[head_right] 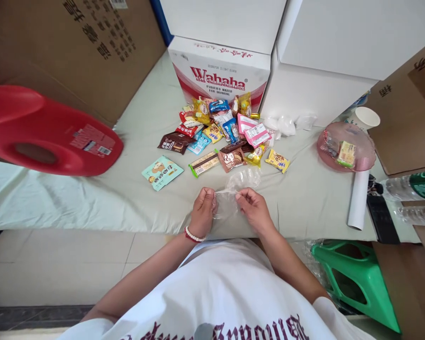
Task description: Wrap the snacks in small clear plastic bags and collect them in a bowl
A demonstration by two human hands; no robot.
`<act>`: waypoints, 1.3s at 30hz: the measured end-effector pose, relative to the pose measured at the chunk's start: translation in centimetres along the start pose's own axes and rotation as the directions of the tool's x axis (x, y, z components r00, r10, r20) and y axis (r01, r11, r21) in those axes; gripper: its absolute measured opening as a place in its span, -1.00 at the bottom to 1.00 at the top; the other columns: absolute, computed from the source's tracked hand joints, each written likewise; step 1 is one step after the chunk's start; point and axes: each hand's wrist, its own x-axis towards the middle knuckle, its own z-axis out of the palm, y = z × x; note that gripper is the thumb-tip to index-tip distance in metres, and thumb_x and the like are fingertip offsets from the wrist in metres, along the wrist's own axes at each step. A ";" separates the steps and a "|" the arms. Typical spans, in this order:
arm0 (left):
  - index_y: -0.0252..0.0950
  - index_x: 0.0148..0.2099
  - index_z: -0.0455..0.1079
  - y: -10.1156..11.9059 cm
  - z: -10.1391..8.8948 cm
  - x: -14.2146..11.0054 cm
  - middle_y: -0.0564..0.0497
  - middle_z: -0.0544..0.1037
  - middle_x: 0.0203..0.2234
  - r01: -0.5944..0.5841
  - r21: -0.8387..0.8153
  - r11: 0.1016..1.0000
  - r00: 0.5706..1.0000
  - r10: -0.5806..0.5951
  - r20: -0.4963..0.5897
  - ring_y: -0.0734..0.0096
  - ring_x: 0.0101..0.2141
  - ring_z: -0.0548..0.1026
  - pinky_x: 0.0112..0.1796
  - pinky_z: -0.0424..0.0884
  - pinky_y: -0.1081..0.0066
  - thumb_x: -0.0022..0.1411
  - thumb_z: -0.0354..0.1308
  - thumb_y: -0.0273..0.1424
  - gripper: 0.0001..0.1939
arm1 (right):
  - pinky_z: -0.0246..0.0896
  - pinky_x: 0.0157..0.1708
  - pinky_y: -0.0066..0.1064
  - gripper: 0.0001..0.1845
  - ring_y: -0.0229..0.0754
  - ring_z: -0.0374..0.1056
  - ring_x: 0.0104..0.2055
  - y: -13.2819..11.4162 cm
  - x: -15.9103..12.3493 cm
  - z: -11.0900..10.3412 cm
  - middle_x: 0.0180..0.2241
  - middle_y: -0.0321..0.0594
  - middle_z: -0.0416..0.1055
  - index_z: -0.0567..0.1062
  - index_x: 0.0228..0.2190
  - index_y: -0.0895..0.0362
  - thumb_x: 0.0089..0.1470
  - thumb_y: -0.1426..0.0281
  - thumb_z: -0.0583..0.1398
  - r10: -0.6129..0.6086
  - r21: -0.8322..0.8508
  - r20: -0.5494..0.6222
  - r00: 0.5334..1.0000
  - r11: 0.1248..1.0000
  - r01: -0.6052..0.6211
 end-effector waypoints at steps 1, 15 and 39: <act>-0.18 -0.34 0.15 -0.1 -0.3 0.2 0.17 0.16 -0.56 0.005 -0.015 1.000 1.000 -0.005 -0.023 0.49 -0.58 0.09 -0.56 0.07 0.41 0.36 0.04 0.11 -0.52 | 0.11 -0.54 -0.45 -0.58 -0.29 0.11 -0.53 0.1 -0.1 -0.8 -0.53 -0.39 0.23 0.43 -0.42 0.07 0.01 -0.01 0.32 0.012 0.011 -0.013 1.000 1.000 -0.012; -0.26 -0.10 0.42 3.3 -3.5 0.4 -0.21 0.52 -0.17 -0.164 0.833 0.528 0.960 0.282 0.011 -0.02 -0.08 0.41 -0.04 0.29 0.08 0.36 0.08 -0.19 -0.74 | 0.37 -0.10 -0.21 -0.41 -0.02 0.45 -0.03 0.7 -0.5 -10.4 -0.02 -0.10 0.54 0.51 0.02 0.01 0.04 -0.03 0.33 -0.023 -0.466 -0.067 0.997 0.885 -0.010; -0.21 -0.40 0.25 2.7 -4.4 1.5 0.16 0.20 -0.66 0.150 0.415 0.897 0.986 -0.104 -0.131 0.46 -0.61 0.19 -0.53 0.18 0.44 0.37 -0.09 0.05 -0.52 | 0.07 -0.46 -0.44 -0.64 -0.28 0.16 -0.46 2.1 1.1 -9.1 -0.49 -0.36 0.29 0.47 -0.37 0.11 0.09 0.05 0.28 -0.070 -0.288 -0.015 0.997 0.955 0.062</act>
